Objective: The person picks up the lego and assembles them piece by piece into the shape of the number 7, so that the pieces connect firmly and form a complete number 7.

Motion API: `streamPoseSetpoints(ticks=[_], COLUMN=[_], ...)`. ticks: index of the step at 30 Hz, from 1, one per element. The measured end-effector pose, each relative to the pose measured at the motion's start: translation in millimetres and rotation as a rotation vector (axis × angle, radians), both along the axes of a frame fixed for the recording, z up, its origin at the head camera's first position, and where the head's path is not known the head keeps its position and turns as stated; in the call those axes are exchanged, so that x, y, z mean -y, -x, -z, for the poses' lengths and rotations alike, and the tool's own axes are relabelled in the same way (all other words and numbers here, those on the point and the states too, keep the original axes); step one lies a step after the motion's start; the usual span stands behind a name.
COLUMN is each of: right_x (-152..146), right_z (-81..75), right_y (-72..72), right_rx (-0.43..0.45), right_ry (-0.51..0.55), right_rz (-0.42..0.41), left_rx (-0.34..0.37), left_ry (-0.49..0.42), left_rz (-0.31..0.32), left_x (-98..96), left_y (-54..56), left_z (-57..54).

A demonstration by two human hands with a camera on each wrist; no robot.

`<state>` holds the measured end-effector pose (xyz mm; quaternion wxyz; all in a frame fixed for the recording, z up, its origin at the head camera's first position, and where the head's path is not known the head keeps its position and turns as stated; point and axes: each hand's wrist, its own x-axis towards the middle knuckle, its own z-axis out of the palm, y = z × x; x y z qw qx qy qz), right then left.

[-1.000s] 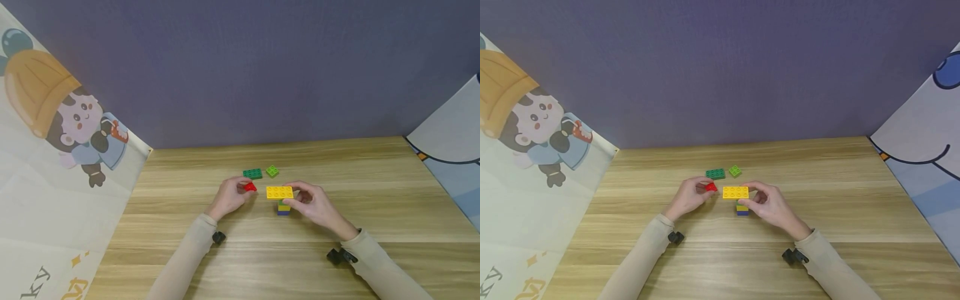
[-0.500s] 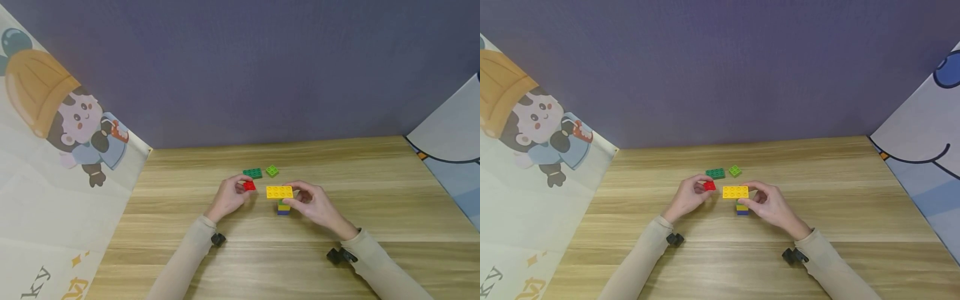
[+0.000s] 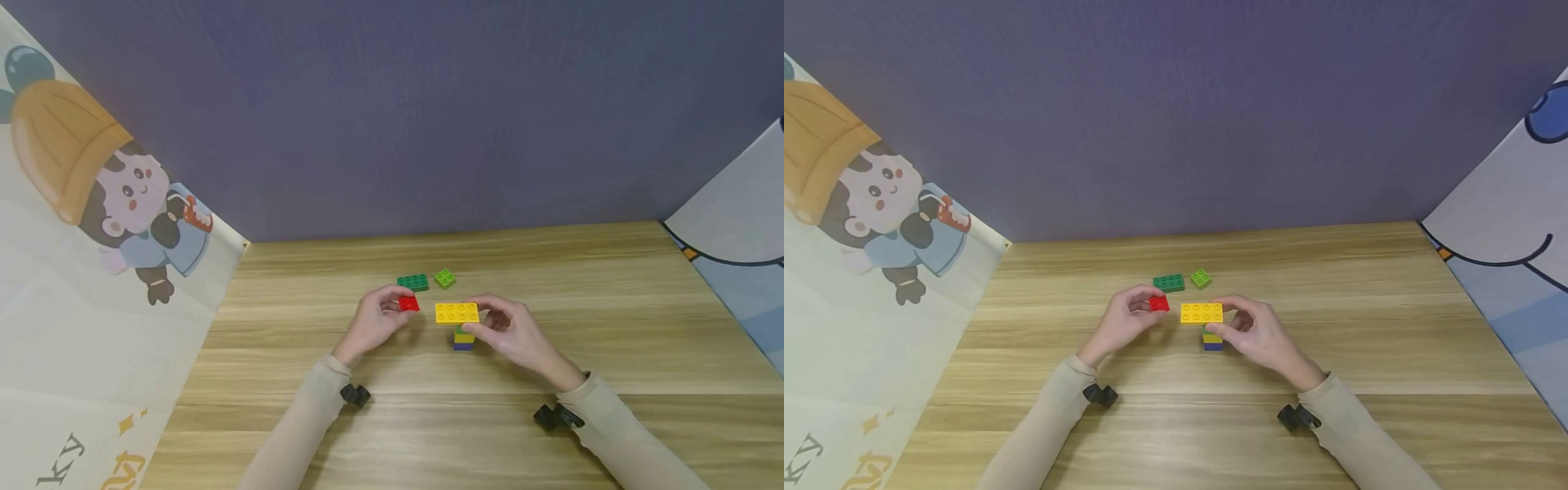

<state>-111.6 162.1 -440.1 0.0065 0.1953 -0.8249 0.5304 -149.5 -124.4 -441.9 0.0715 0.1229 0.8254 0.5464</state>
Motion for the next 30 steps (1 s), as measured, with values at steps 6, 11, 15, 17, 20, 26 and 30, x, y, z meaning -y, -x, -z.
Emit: streamPoseSetpoints(ticks=[6,11,15,17,20,26,30], right_x=[0,0,0,0,1,1,2], right_z=[-0.3,0.0,0.2,-0.5,-1.2,-3.1,-4.4], right_y=[0.2,0.4,-0.1,-1.5,-3.5,-7.6,-10.0], right_rx=[0.000,-0.003,-0.005,-0.006,-0.005,0.004,0.010], right_ry=[0.003,0.005,0.002,0.000,0.001,0.004,0.002], right_rz=[-0.004,-0.007,-0.007,-0.004,0.000,0.008,0.012], left_rx=[0.086,0.147,0.199,0.213,0.213,0.197,0.212], left_ry=[-0.091,-0.175,-0.223,-0.231,-0.237,-0.248,-0.268], left_rz=[0.028,0.056,0.079,0.089,0.103,0.132,0.144], left_x=[-0.2,0.5,1.6,2.4,2.9,2.5,0.9], left_y=[-1.8,-3.4,-5.2,-7.0,-9.5,-14.1,-17.6], left_z=[-2.6,-3.8,-4.5,-5.2,-6.5,-10.3,-13.4])
